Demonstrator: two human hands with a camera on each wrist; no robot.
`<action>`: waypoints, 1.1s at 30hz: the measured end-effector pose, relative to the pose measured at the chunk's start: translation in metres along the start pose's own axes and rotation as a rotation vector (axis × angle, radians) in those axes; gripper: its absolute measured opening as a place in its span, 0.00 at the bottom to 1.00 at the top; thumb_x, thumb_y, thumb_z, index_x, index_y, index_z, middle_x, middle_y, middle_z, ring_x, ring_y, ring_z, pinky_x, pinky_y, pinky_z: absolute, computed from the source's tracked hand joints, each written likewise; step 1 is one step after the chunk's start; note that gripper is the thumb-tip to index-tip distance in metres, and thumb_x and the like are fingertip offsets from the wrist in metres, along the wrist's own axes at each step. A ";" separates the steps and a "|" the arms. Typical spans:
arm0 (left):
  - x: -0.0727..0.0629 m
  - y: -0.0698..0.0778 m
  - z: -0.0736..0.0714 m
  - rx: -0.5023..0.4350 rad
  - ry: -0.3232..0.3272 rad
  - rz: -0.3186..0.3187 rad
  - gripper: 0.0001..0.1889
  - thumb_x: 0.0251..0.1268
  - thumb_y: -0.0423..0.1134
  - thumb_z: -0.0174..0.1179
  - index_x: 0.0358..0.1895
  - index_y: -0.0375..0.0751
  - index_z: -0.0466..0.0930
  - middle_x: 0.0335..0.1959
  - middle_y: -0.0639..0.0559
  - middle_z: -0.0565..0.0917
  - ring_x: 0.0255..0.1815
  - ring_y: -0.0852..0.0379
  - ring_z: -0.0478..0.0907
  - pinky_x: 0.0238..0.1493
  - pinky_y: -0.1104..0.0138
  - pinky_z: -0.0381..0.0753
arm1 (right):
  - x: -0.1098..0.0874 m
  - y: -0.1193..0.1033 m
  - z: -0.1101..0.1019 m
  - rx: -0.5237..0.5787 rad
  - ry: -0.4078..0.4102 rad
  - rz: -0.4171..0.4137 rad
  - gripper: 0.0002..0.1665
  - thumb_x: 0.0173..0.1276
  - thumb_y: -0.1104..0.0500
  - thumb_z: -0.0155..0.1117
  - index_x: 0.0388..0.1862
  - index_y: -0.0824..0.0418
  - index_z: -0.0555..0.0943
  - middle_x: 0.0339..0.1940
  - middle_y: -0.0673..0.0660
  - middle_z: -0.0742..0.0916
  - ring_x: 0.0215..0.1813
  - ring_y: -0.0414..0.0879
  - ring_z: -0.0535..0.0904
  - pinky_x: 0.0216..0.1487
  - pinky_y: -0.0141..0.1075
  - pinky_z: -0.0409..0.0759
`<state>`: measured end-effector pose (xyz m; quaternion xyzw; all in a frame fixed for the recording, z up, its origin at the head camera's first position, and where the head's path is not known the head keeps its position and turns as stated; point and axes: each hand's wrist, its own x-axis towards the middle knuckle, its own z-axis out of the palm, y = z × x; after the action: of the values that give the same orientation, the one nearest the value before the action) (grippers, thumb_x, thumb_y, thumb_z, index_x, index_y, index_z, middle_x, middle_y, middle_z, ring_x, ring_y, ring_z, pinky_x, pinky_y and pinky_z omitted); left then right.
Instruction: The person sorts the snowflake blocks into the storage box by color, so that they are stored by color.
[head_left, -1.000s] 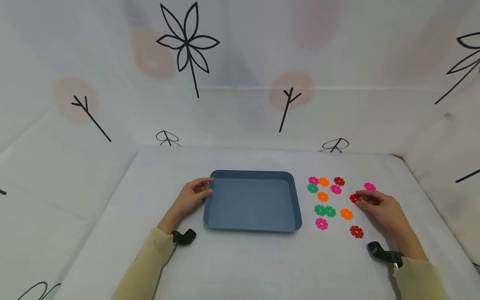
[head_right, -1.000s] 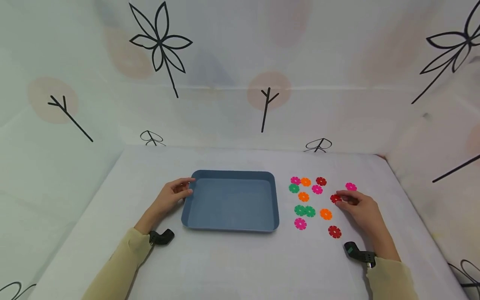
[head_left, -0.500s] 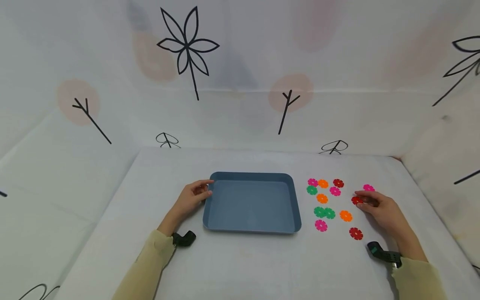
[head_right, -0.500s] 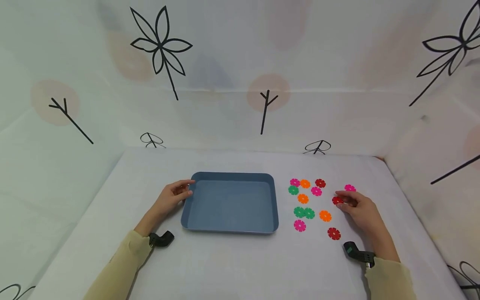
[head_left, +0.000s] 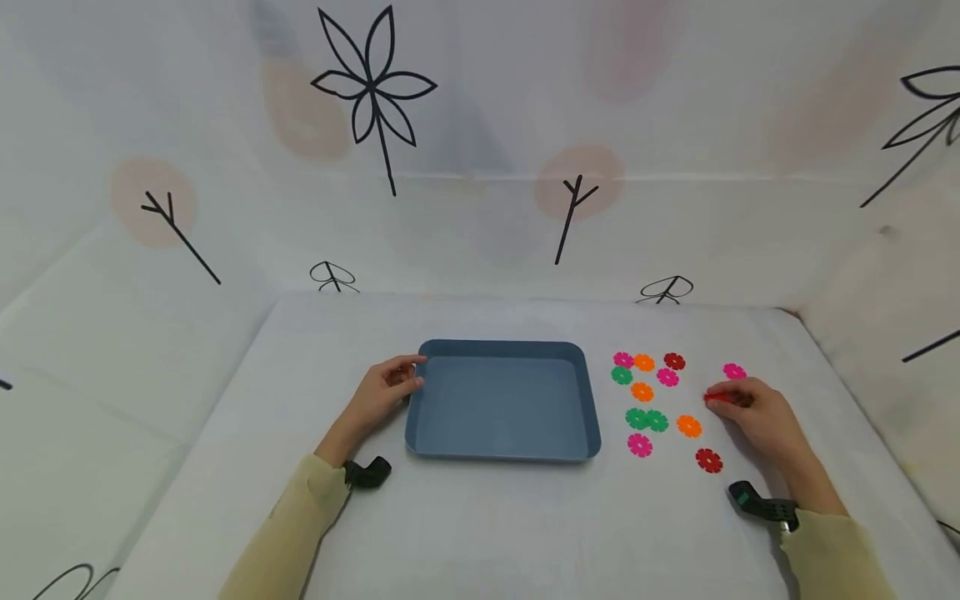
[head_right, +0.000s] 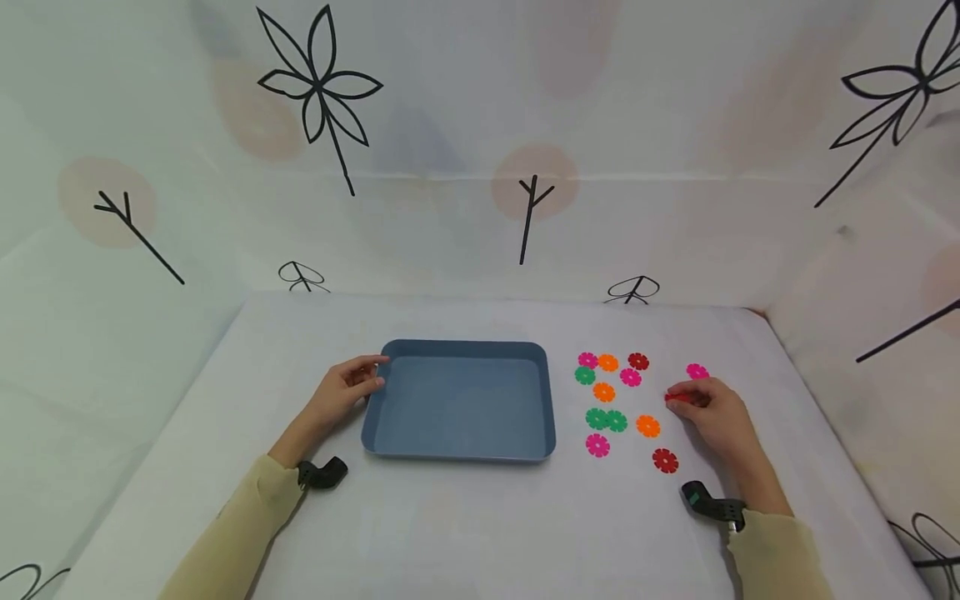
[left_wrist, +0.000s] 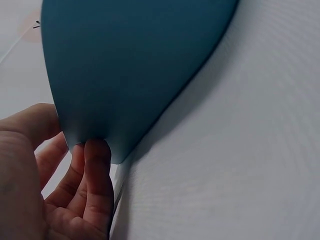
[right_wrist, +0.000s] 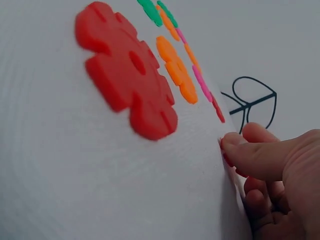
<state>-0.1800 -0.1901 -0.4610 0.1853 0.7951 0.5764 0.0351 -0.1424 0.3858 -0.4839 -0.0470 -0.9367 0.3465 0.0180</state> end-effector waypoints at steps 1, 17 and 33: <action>0.000 0.000 -0.001 0.000 0.001 0.001 0.20 0.68 0.29 0.62 0.61 0.25 0.76 0.36 0.43 0.75 0.28 0.61 0.67 0.28 0.72 0.66 | 0.000 -0.001 0.001 0.003 0.010 0.000 0.20 0.71 0.55 0.65 0.55 0.67 0.79 0.51 0.67 0.78 0.51 0.60 0.71 0.34 0.20 0.72; 0.001 0.003 -0.001 0.045 -0.009 0.008 0.20 0.69 0.30 0.62 0.61 0.24 0.76 0.37 0.43 0.75 0.28 0.58 0.68 0.27 0.71 0.67 | 0.013 -0.019 -0.017 -0.064 -0.055 0.043 0.22 0.71 0.52 0.66 0.54 0.69 0.79 0.50 0.70 0.80 0.49 0.66 0.74 0.33 0.33 0.79; 0.000 0.007 -0.001 0.022 -0.013 -0.006 0.19 0.68 0.28 0.61 0.60 0.22 0.75 0.36 0.42 0.75 0.27 0.60 0.69 0.27 0.70 0.69 | 0.019 -0.097 -0.001 0.049 -0.022 -0.190 0.18 0.71 0.59 0.66 0.57 0.64 0.81 0.52 0.65 0.83 0.48 0.60 0.80 0.37 0.22 0.77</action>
<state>-0.1785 -0.1891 -0.4543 0.1869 0.8018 0.5662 0.0399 -0.1682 0.3145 -0.4199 0.0465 -0.9283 0.3665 0.0417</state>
